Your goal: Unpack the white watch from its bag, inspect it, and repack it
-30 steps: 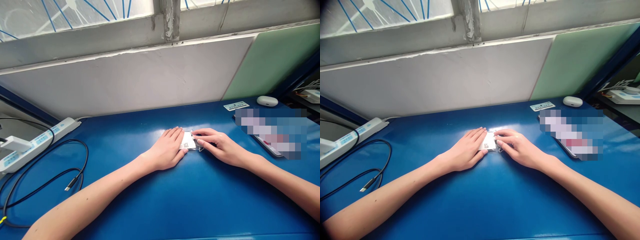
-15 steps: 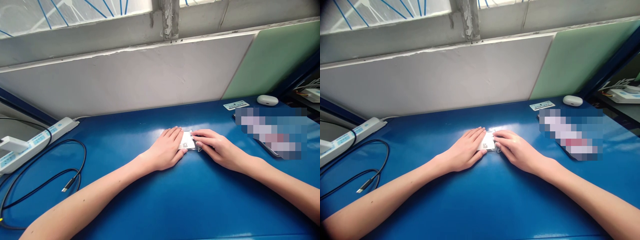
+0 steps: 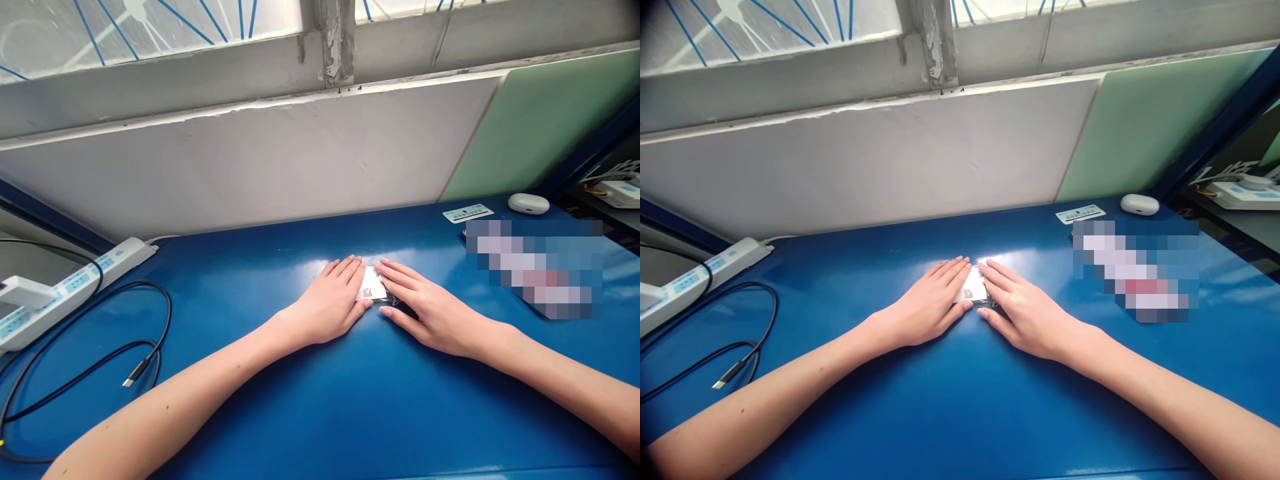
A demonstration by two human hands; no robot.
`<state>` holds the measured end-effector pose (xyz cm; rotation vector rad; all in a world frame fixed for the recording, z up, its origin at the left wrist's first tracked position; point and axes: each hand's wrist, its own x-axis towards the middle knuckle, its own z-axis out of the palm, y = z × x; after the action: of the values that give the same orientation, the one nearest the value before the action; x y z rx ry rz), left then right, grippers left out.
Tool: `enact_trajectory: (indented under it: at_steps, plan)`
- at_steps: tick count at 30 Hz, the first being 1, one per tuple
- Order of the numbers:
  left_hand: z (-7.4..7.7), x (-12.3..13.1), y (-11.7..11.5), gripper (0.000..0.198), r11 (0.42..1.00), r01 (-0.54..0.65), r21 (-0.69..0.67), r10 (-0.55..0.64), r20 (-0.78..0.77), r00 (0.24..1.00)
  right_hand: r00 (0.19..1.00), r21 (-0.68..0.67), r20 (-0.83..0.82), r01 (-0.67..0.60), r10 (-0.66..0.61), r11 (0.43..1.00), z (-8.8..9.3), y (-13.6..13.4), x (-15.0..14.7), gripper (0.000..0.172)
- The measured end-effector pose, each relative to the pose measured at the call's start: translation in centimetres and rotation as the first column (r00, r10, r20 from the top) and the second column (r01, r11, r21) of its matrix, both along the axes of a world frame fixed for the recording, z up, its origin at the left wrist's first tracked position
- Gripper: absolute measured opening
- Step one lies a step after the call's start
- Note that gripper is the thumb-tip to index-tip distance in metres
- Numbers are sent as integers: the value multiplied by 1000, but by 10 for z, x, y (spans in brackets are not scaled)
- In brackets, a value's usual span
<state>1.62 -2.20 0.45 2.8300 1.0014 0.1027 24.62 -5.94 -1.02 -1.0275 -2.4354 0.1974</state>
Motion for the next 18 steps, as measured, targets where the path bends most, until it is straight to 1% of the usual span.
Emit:
enact_trajectory:
  at_steps: [5,9,12,15,18]
  plan:
    - [-3,2,0,59,1000,12,15,-12,12,1000,998,85,60,-39,34,996,4,5,-5,39]
    - [-2,3,0,58,1000,16,10,-16,4,1000,995,126,89,-60,49,990,7,8,-9,34]
    - [-1,4,0,59,1000,1,-5,-1,16,1000,999,92,30,-36,33,995,5,11,-8,33]
    - [-1,2,1,59,1000,-7,-11,8,38,999,1000,28,-18,2,-1,1000,1,18,-3,39]
    - [-2,1,1,59,1000,-4,-8,5,65,998,999,-28,-11,-36,35,999,-1,25,4,45]
